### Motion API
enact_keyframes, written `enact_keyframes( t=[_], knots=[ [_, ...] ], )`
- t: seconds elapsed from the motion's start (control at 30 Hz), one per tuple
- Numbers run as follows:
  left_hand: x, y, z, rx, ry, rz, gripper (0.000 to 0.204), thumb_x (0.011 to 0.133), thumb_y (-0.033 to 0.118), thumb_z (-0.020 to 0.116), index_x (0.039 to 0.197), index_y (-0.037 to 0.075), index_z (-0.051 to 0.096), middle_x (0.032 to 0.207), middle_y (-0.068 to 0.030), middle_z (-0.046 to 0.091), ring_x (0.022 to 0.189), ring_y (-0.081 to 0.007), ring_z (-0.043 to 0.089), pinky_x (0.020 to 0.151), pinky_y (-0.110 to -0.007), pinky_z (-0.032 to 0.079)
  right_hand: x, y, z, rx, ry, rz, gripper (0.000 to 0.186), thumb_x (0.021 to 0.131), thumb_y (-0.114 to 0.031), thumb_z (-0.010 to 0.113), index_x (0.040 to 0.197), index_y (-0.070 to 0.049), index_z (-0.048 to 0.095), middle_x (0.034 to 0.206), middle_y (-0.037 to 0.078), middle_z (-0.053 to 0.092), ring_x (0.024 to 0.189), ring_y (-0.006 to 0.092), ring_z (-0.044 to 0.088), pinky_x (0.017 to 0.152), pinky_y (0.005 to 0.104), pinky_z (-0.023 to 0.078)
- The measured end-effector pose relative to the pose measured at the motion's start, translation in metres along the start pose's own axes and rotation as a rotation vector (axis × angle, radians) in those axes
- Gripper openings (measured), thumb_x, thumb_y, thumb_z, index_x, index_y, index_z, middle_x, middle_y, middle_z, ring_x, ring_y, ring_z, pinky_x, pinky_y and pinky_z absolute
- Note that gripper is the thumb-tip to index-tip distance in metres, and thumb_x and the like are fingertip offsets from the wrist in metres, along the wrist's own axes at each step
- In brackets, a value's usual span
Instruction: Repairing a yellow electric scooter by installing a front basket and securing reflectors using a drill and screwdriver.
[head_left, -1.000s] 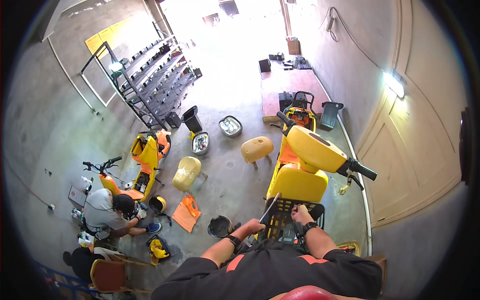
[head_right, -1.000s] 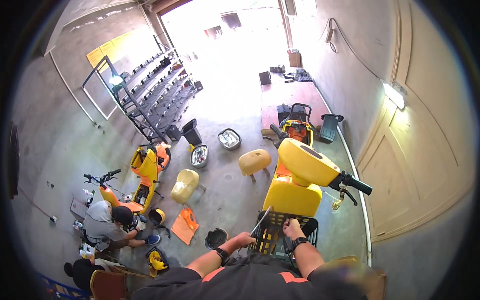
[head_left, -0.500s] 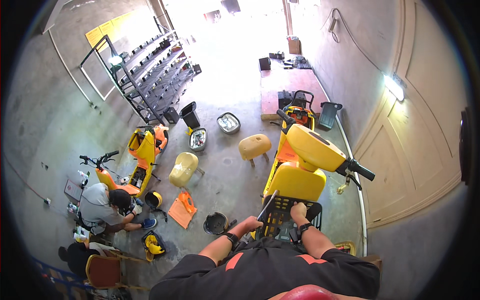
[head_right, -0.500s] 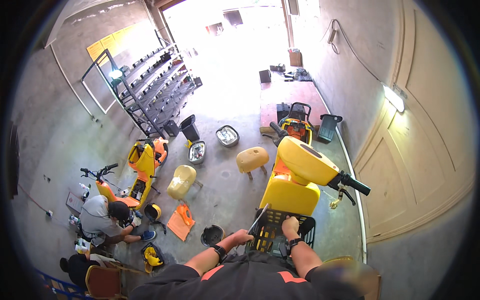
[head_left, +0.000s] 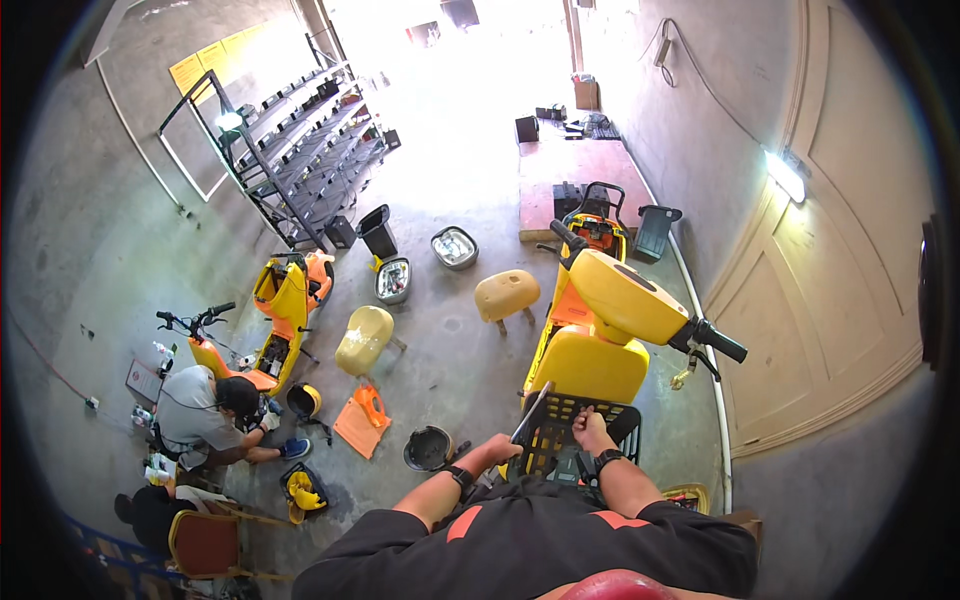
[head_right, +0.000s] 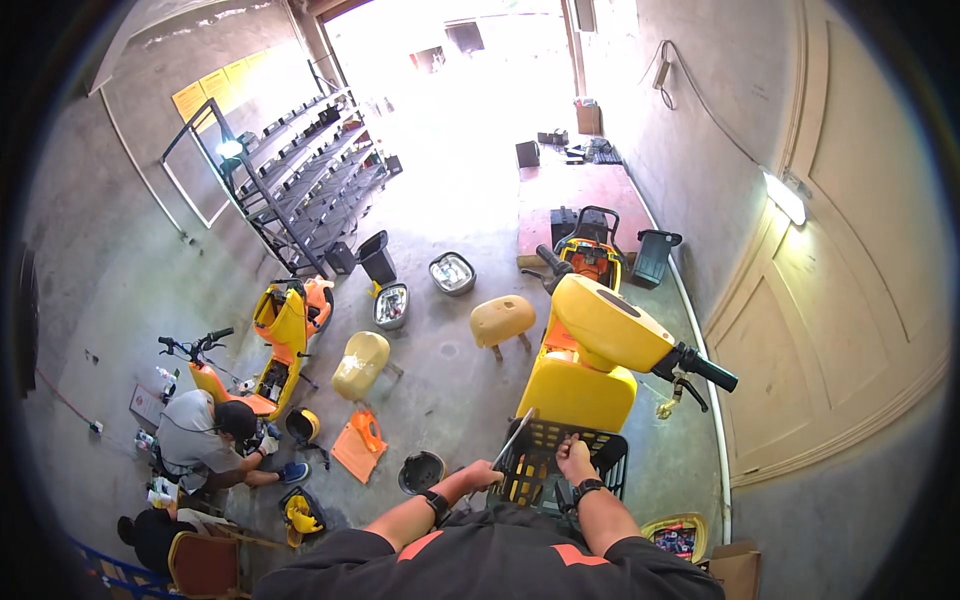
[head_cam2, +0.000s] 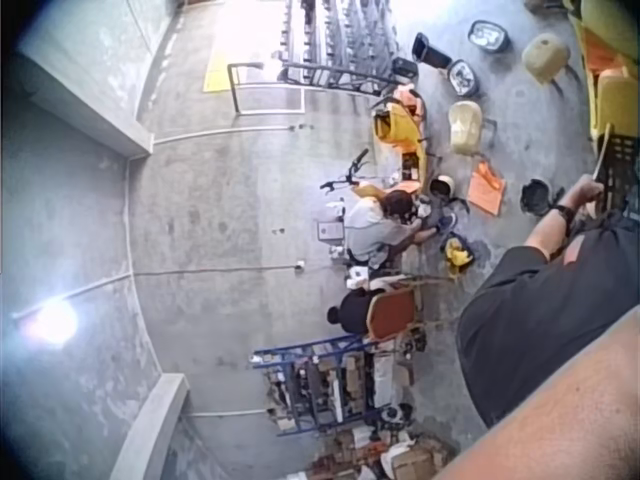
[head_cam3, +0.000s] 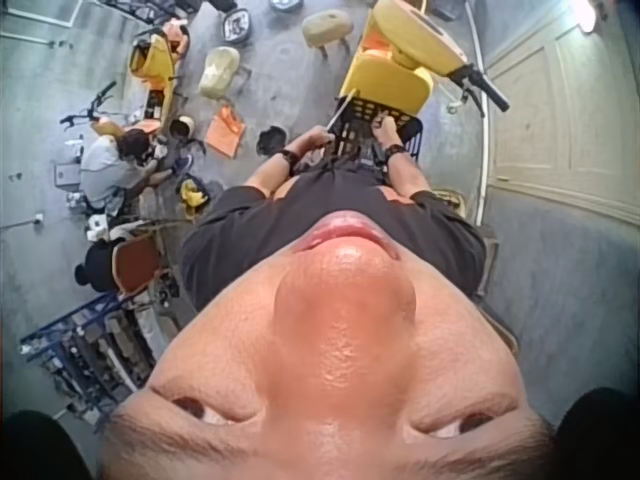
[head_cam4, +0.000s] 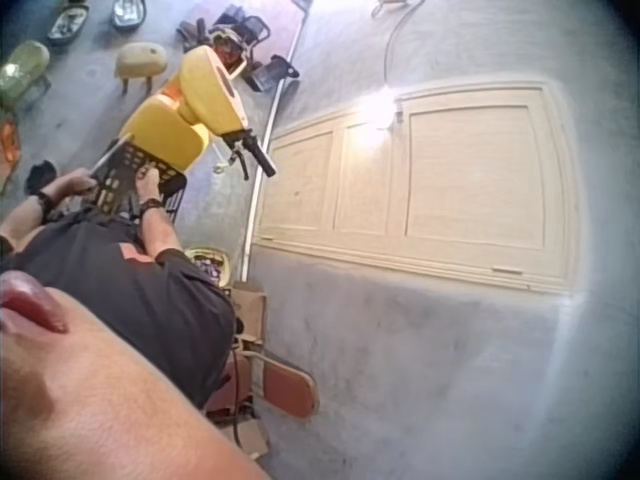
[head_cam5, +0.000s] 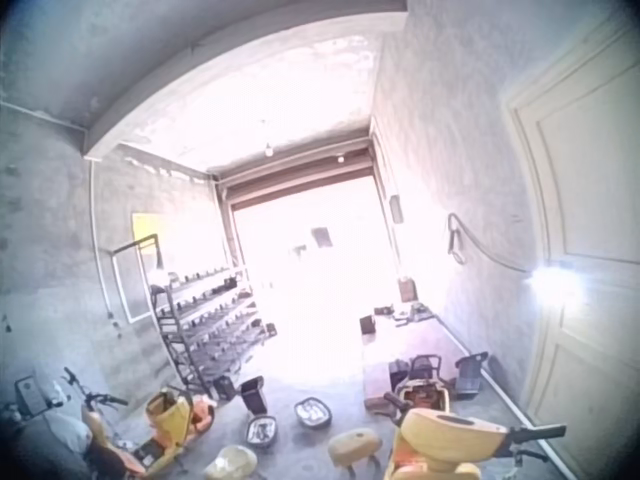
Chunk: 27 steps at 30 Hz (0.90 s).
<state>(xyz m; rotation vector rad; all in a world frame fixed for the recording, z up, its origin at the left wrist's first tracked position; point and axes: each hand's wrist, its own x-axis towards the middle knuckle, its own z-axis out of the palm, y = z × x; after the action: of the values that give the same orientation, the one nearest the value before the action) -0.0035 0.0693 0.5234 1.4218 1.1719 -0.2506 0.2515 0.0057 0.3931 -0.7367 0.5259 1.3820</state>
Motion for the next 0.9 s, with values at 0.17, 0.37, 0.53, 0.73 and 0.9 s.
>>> enact_keyframes(
  t=[0.17,0.37,0.53,0.73,0.9],
  knots=[
    [0.0,-0.001,0.002,-0.006,0.011,0.009,0.023,0.073,0.024,0.06,0.066,0.003,0.057,0.054,-0.0025,0.045,0.043,-0.0122,0.038,0.04,-0.028,0.03,-0.019,-0.008,0.02,-0.404,0.17,-0.054,0.024,0.093,-0.032,0.05,0.081,-0.011,0.052,0.059,-0.003,0.046,0.05,0.0114,0.043,0.043,0.0238,0.032],
    [0.003,-0.006,0.003,-0.025,0.012,0.025,0.022,0.073,0.024,0.06,0.066,0.003,0.057,0.054,-0.0023,0.046,0.044,-0.0121,0.04,0.04,-0.028,0.031,-0.059,-0.007,0.041,-1.915,0.518,-0.738,0.039,0.091,-0.034,0.049,0.082,0.0,0.064,0.081,0.018,0.066,0.076,0.0337,0.064,0.065,0.0435,0.05],
    [0.002,-0.001,0.001,-0.034,0.0,0.008,0.021,0.069,0.022,0.061,0.066,0.002,0.06,0.056,-0.0036,0.051,0.045,-0.0138,0.044,0.043,-0.029,0.034,-0.075,-0.004,0.059,-1.922,0.53,-0.716,0.043,0.092,-0.033,0.045,0.081,0.004,0.066,0.084,0.026,0.063,0.086,0.04,0.061,0.076,0.0446,0.049],
    [0.0,0.002,0.0,-0.063,0.01,-0.002,0.019,0.07,0.022,0.061,0.065,0.003,0.06,0.054,-0.0028,0.049,0.044,-0.0131,0.043,0.041,-0.028,0.033,-0.034,-0.003,0.023,-1.514,0.393,-0.671,0.039,0.092,-0.028,0.047,0.075,0.004,0.062,0.074,0.019,0.062,0.07,0.0289,0.062,0.062,0.0402,0.048],
    [0.0,-0.001,0.002,-0.054,0.009,0.0,0.021,0.07,0.022,0.061,0.064,0.002,0.059,0.053,-0.003,0.048,0.043,-0.0133,0.042,0.041,-0.029,0.032,-0.023,0.006,0.008,-0.495,0.083,-0.328,0.032,0.093,-0.029,0.05,0.074,-0.004,0.055,0.058,0.002,0.05,0.051,0.0141,0.048,0.044,0.0287,0.038]
  ],
)
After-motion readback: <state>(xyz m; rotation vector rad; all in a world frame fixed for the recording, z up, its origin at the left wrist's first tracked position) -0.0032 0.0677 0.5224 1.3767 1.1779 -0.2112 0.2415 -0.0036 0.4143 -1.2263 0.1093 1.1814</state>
